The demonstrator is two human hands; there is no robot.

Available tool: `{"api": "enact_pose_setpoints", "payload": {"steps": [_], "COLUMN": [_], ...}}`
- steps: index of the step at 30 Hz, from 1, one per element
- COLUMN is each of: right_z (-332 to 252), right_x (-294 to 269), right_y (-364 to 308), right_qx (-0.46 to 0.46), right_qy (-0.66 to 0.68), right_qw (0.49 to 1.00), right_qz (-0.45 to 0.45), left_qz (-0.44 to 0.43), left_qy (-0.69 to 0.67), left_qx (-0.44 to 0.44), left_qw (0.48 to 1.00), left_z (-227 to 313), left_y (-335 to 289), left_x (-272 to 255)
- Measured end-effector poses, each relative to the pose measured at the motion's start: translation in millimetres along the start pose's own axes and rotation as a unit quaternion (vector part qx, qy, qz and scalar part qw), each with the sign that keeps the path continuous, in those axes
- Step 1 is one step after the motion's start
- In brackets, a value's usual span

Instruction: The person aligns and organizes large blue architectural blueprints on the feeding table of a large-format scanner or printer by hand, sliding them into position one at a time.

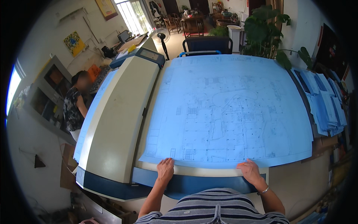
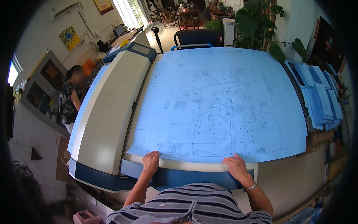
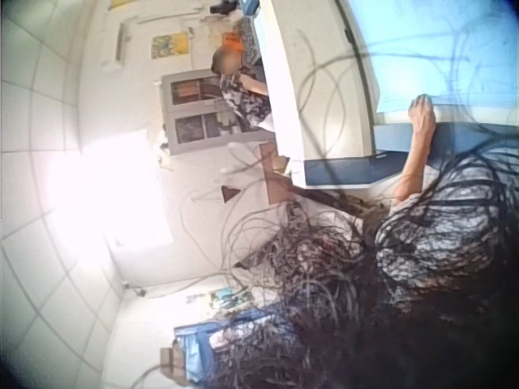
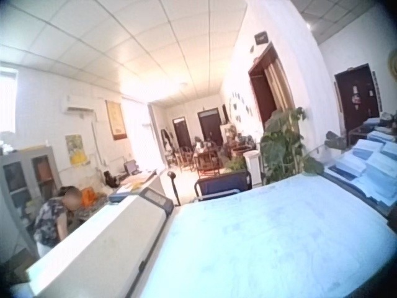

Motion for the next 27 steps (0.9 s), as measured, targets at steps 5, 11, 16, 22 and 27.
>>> {"api": "enact_pose_setpoints", "payload": {"steps": [5, 11, 16, 22, 27], "right_z": [-20, -16, -17, -29, -51], "right_x": [-18, -33, -29, -42, -59], "right_y": [-10, -17, -33, -40, -36], "right_qx": [0.085, 0.118, 0.156, 0.164, 0.188], "right_qy": [0.097, -0.031, -0.051, -0.064, -0.028], "right_qw": [0.992, 0.992, 0.986, 0.983, 0.978], "right_qz": [-0.012, 0.037, -0.011, -0.049, -0.081], "left_qz": [-0.096, -0.062, -0.141, -0.072, -0.115], "left_qy": [-0.018, -0.029, -0.012, 0.007, -0.01], "left_qx": [-0.081, -0.12, -0.158, -0.143, -0.16], "left_qw": [0.992, 0.99, 0.977, 0.987, 0.98], "left_z": [13, 19, 23, 24, 26], "left_y": [-6, -6, -2, -17, -19], "left_x": [-27, -18, -32, -33, -53]}}
Point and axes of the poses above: each hand's wrist, its own y-axis towards the middle knuckle, its own x-axis out of the palm, z = x × y, the point moved 1 cm from there along y, towards the middle knuckle, and after that the axes turned 12 degrees about x, right-handed, at the moved point
